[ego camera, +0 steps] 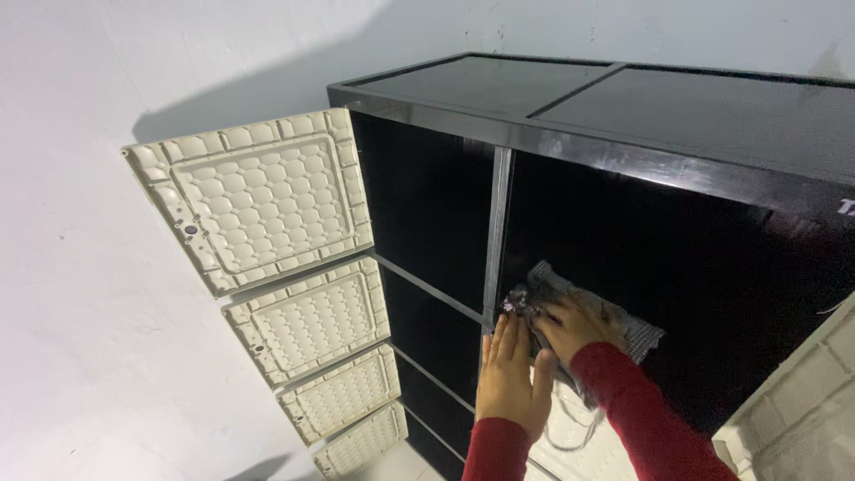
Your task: The person wipes the top and interior of a black cabinet using a patterned cloth. They move the cloth across the surface repeatedly, then open the cabinet door and wipe the inside shelf.
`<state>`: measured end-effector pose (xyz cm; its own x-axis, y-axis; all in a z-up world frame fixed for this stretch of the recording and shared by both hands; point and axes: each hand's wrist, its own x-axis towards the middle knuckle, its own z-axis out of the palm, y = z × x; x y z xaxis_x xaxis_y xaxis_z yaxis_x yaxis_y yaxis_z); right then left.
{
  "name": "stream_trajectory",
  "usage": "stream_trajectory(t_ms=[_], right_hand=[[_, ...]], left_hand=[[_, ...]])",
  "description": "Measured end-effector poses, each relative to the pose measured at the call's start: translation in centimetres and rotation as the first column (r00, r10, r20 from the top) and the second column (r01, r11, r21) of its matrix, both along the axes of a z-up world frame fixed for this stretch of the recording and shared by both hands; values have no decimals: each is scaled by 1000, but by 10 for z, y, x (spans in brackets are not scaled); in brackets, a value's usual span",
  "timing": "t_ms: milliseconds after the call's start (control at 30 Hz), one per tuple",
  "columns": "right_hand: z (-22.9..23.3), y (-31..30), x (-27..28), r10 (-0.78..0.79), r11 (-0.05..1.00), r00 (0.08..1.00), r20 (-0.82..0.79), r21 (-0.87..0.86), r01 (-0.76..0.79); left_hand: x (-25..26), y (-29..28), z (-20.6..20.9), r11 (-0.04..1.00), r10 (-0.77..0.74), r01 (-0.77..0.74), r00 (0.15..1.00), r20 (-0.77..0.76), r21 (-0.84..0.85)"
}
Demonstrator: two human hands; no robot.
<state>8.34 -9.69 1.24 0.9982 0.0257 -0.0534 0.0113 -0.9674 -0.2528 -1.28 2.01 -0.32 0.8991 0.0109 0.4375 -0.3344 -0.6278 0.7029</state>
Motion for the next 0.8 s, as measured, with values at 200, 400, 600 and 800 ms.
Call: stream_trajectory(t_ms=[200, 400, 600, 800], right_hand=[[20, 2, 24, -108, 994, 992, 63, -1, 108], [-6, 8, -12, -62, 991, 997, 49, -118, 67], [-21, -1, 19, -49, 997, 998, 41, -60, 52], [-1, -21, 65, -130, 973, 981, 146, -173, 155]], left_hand=[[5, 0, -5, 999, 19, -19, 1000, -4, 30], [3, 1, -4, 1000, -1, 1, 1000, 26, 12], [4, -2, -14, 997, 48, -50, 997, 56, 52], [5, -2, -20, 969, 124, -137, 989, 75, 206]])
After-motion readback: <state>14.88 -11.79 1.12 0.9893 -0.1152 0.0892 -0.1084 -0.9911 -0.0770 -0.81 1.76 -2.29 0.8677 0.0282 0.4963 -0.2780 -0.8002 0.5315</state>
